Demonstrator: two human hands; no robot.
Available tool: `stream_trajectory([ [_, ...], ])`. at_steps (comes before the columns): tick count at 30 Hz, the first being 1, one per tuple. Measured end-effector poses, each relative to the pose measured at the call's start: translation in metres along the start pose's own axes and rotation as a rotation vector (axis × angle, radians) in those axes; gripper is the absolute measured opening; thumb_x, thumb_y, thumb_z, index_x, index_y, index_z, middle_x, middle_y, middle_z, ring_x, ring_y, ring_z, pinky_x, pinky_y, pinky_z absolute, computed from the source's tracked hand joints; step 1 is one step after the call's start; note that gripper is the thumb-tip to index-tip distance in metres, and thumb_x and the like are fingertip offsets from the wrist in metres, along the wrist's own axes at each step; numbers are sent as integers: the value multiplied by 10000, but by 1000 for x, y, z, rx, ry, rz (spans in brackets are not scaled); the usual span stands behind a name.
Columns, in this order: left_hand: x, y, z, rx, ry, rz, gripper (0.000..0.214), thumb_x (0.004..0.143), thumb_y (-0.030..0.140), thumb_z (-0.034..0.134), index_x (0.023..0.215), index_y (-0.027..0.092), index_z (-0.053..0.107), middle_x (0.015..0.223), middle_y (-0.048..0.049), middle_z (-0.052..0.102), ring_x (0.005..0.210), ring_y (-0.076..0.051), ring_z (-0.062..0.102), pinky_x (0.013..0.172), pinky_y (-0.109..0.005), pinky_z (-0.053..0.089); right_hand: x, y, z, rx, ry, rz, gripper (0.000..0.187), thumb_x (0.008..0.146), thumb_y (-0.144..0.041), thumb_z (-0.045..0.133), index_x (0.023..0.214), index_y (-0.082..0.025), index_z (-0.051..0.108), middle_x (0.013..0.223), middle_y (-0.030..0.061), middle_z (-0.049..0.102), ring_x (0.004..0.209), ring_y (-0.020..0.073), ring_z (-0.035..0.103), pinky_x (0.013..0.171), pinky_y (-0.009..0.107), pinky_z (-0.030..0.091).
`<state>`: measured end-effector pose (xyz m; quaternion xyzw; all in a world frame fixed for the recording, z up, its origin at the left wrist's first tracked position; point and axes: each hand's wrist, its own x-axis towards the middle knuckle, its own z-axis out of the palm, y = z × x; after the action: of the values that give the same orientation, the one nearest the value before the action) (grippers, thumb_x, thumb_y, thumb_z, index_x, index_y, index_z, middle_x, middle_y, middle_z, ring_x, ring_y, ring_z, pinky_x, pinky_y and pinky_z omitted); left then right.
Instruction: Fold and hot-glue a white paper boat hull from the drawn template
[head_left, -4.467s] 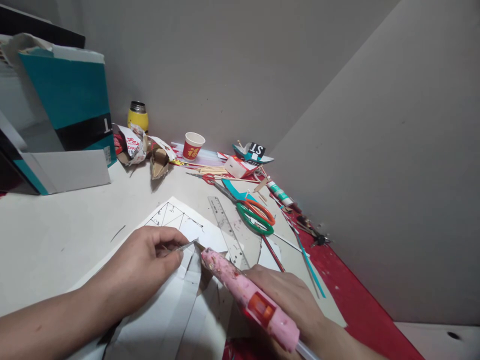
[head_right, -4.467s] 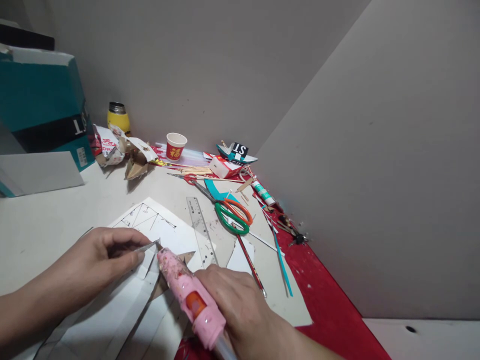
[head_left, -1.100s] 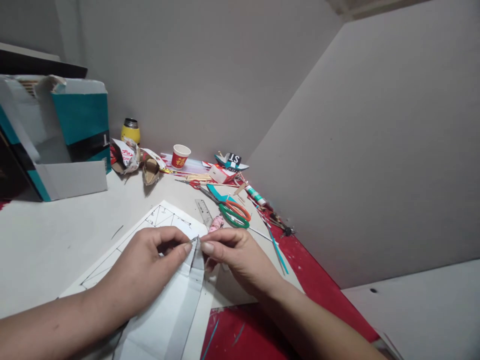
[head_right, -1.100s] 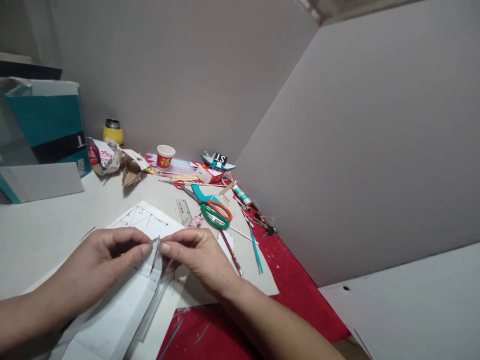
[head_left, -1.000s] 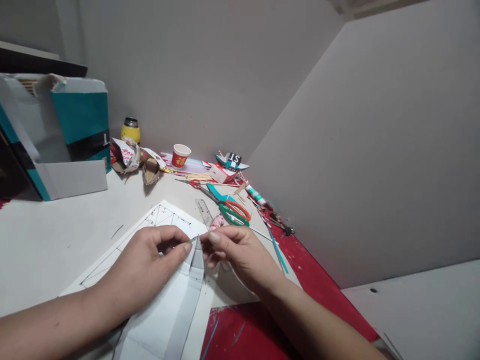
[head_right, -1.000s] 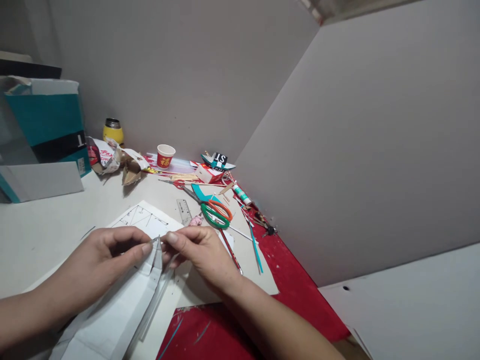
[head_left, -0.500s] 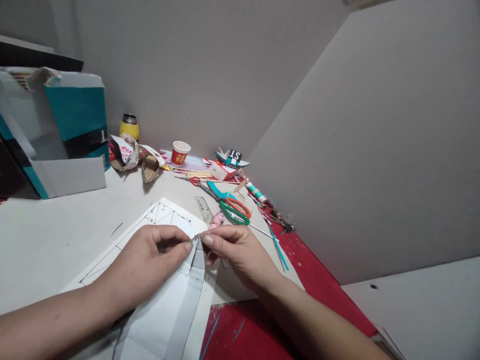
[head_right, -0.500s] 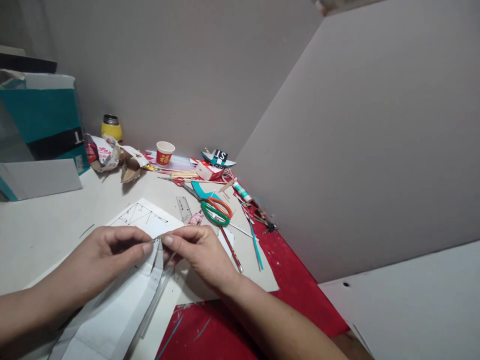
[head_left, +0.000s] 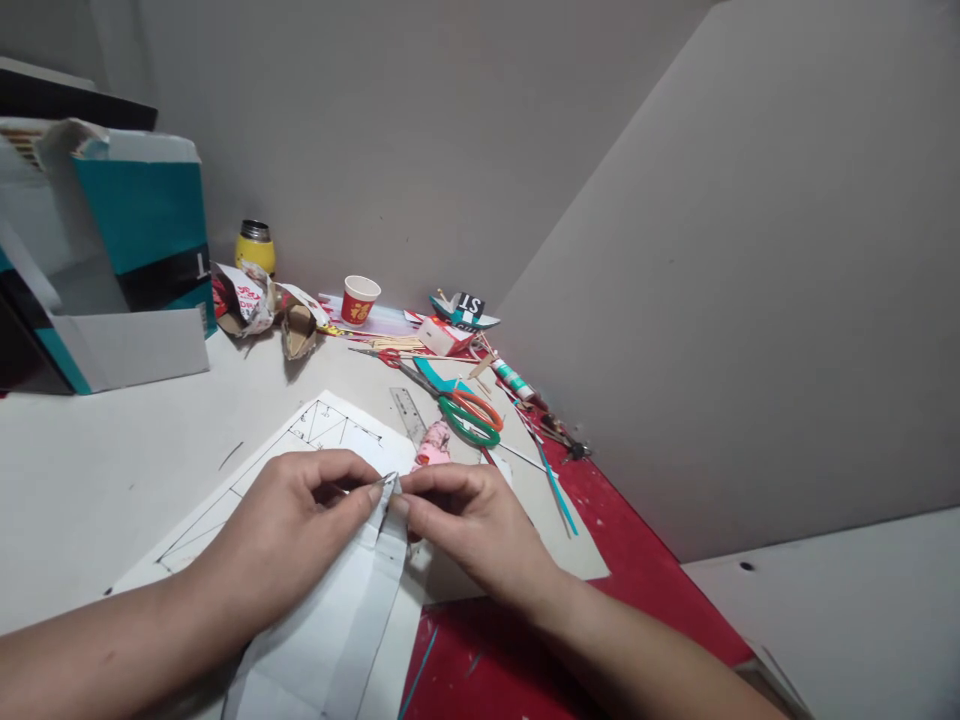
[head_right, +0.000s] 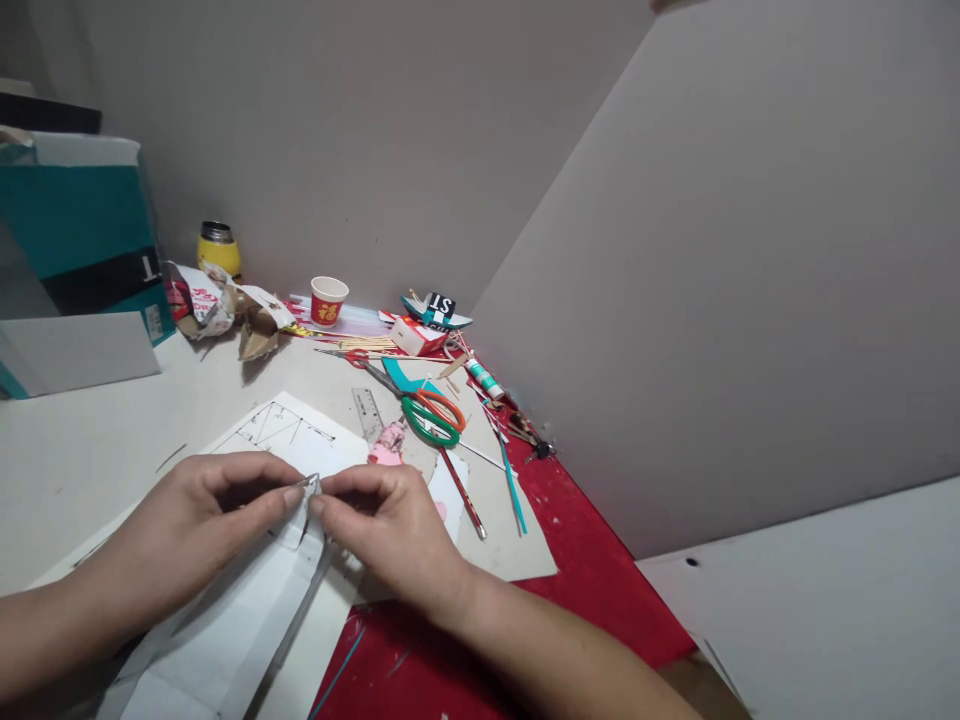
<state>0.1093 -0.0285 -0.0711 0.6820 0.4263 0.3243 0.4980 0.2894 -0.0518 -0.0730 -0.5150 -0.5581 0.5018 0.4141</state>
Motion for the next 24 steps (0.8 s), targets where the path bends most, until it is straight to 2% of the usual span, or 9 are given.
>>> stream_trajectory([
  [4, 0, 1, 1, 8, -7, -16, 163, 825, 270, 576, 751, 212, 709, 734, 20, 730, 720, -168, 635, 675, -258, 451, 1, 2, 4, -17, 24, -10, 79, 680, -246, 751, 724, -183, 771, 608, -3, 666, 542, 101, 547, 536, 218, 443],
  [10, -1, 0, 2, 4, 4, -22, 143, 816, 267, 575, 760, 209, 694, 709, 19, 721, 668, -159, 616, 619, -252, 437, 2, 5, 6, -92, 42, -19, 111, 722, -243, 668, 704, -178, 756, 622, 2, 674, 550, 105, 555, 535, 221, 448],
  [24, -2, -8, 4, 25, 34, 41, 154, 823, 240, 572, 731, 212, 692, 699, 31, 713, 674, -150, 612, 625, -230, 451, 1, 5, 7, -90, 10, -36, 155, 755, -267, 651, 729, -168, 768, 634, 10, 665, 562, 108, 538, 535, 220, 432],
])
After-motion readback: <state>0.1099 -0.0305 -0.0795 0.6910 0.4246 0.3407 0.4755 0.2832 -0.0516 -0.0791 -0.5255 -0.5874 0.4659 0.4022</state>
